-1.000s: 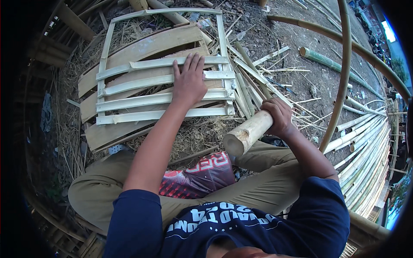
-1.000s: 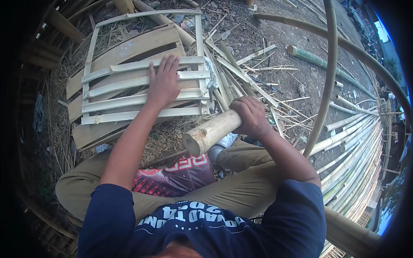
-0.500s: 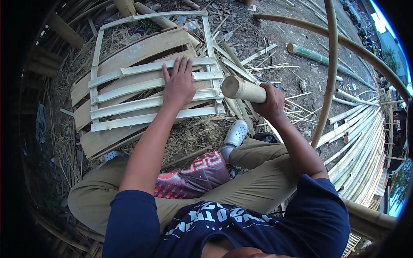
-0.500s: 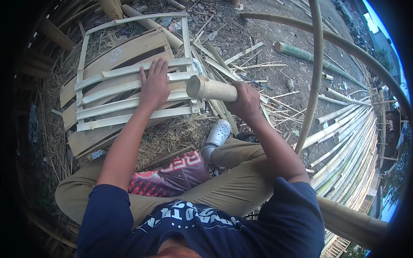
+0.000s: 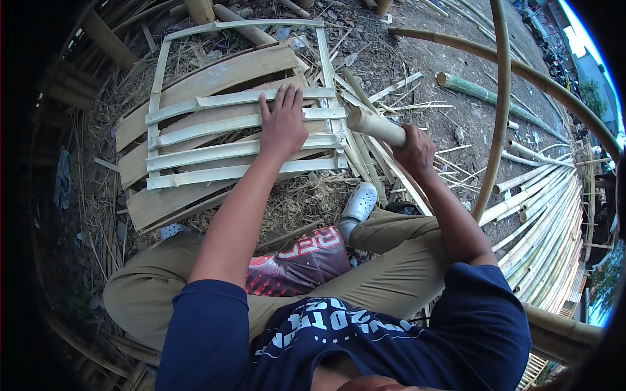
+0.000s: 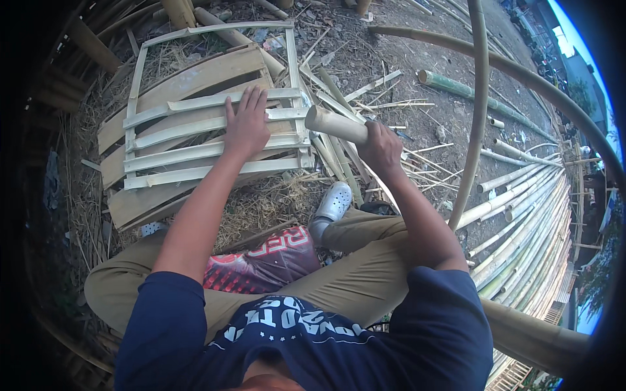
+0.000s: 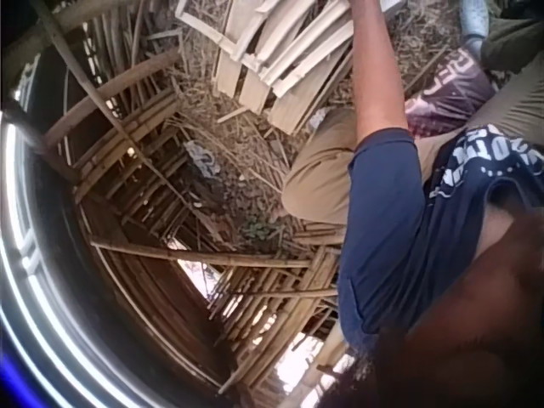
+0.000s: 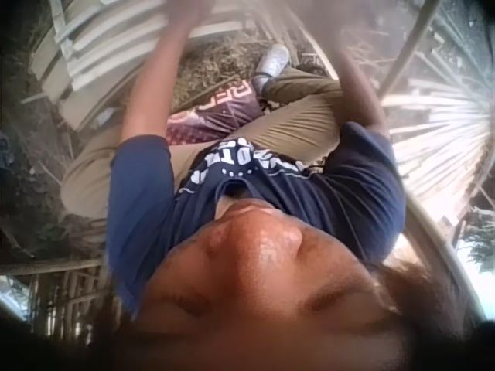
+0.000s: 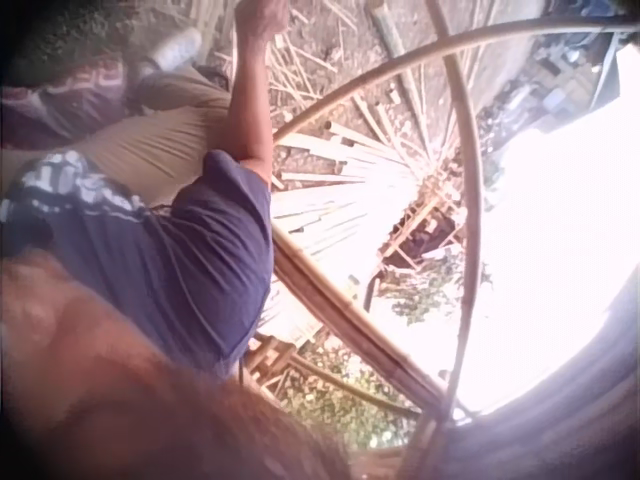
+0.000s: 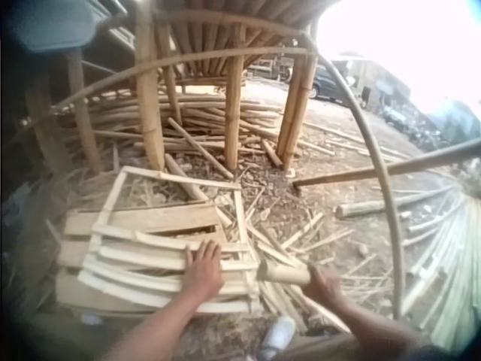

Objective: The person weaves bamboo strips into a frame by hand. They use a small bamboo tube to press the strips together and secure them in place.

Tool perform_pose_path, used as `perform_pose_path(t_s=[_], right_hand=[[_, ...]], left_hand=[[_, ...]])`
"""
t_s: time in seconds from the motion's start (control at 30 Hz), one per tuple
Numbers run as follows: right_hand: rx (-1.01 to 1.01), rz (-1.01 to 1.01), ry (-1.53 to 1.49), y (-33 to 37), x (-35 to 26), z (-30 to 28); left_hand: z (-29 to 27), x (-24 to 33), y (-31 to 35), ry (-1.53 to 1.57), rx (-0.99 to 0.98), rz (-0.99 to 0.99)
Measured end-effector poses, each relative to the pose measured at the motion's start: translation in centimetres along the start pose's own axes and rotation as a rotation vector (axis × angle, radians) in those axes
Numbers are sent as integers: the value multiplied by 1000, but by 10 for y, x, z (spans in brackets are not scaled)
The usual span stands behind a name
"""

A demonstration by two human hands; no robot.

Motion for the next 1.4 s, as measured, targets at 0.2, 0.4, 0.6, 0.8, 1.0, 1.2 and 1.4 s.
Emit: perform_pose_path(t_s=[0.2, 0.4, 0.6, 0.8, 1.0, 1.2, 1.4], right_hand=[[-294, -103, 130, 12, -16, 37], [201, -176, -186, 4, -32, -40], [-112, 183, -10, 15, 18, 13], [-333, -48, 50, 23, -5, 40], [73, -177, -166, 18, -25, -10], [-291, 238, 74, 32, 26, 35], [-469, 145, 150, 31, 4, 49]], left_hand=[[1, 1, -7, -18, 17, 7], [0, 1, -3, -11, 27, 24], [2, 4, -1, 8, 28, 23], [5, 7, -6, -8, 15, 20], [0, -3, -3, -19, 21, -21], [2, 1, -5, 9, -13, -28], [-1, 1, -1, 38, 58, 9]])
Point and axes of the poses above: each hand's wrist, its own y-axis away from the middle knuckle, its own z-axis out of the palm, x = y × z, the point moved 10 cm from there along -y, towards the middle knuckle, and after that the axes turned 15 degrees about y, right-handed, at the moved point
